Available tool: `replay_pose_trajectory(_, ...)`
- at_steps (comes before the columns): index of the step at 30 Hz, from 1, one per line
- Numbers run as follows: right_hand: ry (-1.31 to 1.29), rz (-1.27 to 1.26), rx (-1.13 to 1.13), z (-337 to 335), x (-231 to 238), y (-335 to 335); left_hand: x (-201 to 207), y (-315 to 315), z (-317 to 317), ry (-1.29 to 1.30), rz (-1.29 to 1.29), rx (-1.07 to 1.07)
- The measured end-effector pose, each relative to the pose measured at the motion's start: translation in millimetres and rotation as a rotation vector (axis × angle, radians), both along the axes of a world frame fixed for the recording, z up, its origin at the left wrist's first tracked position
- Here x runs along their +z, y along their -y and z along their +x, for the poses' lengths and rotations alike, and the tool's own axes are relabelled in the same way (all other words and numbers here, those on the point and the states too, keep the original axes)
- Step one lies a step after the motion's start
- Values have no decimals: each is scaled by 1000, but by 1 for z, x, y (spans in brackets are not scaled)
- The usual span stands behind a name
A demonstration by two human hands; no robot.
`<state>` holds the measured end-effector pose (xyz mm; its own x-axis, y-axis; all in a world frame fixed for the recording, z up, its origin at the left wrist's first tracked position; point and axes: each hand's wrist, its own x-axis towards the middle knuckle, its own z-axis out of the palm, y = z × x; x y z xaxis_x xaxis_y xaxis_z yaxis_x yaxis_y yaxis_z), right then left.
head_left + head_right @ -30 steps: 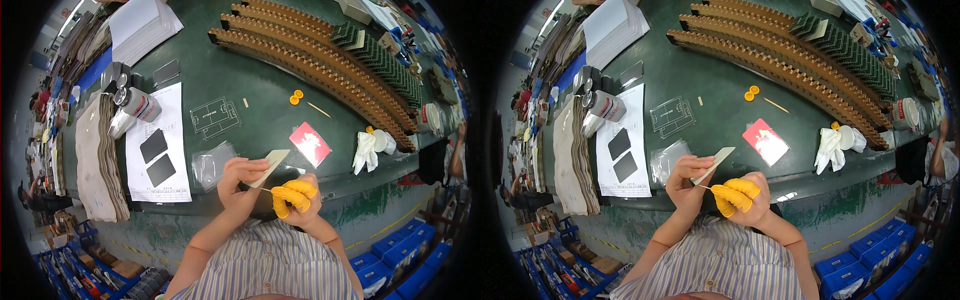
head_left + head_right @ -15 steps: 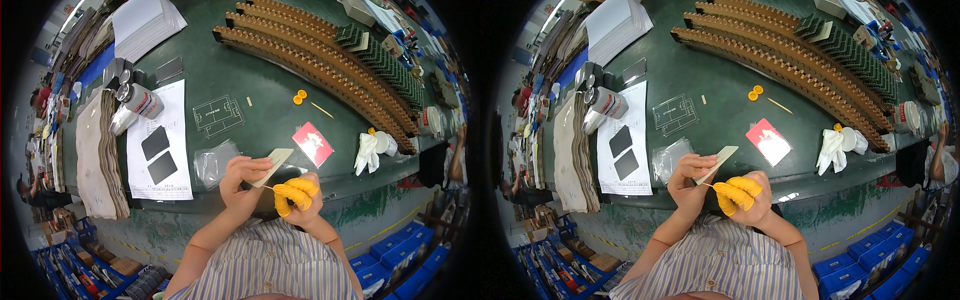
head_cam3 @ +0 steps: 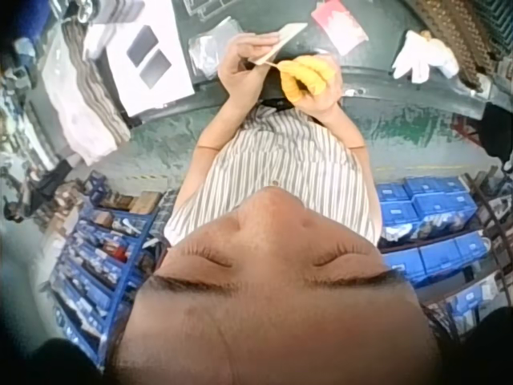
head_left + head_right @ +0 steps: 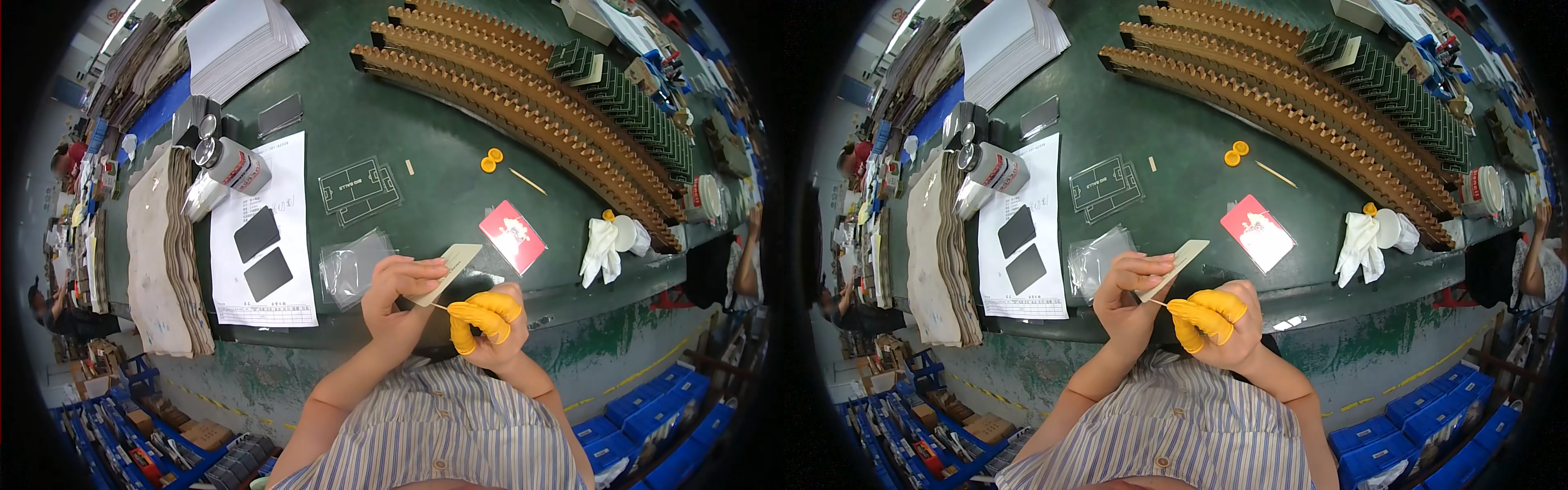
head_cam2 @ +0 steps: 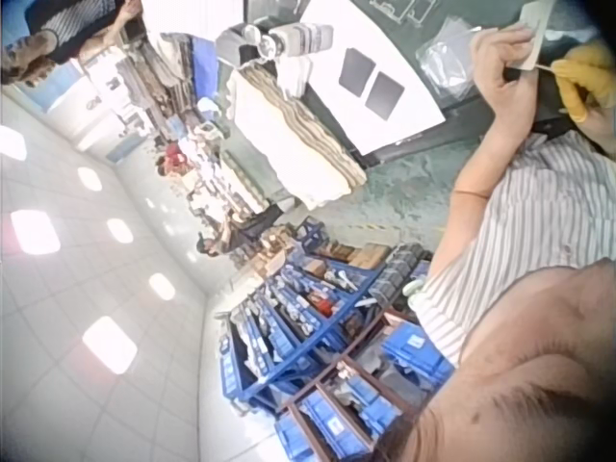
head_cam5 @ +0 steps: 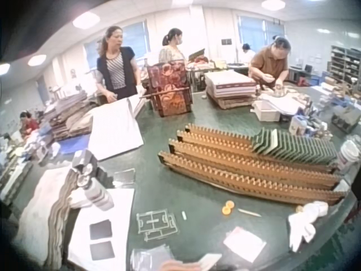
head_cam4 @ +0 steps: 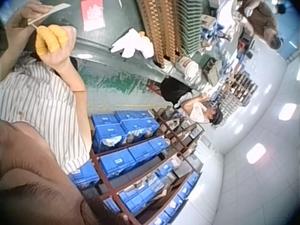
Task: The person uses a wooden stick to scrape the surface of a small rectangular card, then wipes the card with a white cloth. The person handles the card multiple times, flipping it over to clean different sides.
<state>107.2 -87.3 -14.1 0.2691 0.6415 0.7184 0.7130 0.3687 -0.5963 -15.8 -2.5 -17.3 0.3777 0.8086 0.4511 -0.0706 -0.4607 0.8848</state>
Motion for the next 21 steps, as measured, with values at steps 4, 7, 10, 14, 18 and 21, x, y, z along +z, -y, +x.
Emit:
replay_pose_trajectory(4,11,13,0,-1,-1,-1,-1,0,0,5,-28,-3)
replay_pose_trajectory(7,7,-1,14,2,-1,2,0,0,0,2,-29,0)
replay_pose_trajectory(10,-43,-2,5,1,-1,5,1,-1,1,-16,22,-4)
replay_pose_trajectory(14,-19,17,4,2,-3,2,1,0,1,-1,3,-2)
replay_pose_trajectory(18,-11,9,-5,0,-2,0,-1,1,1,10,-18,0)
replay_pose_trajectory(21,-16,-6,-23,0,-4,0,1,0,1,0,8,-2)
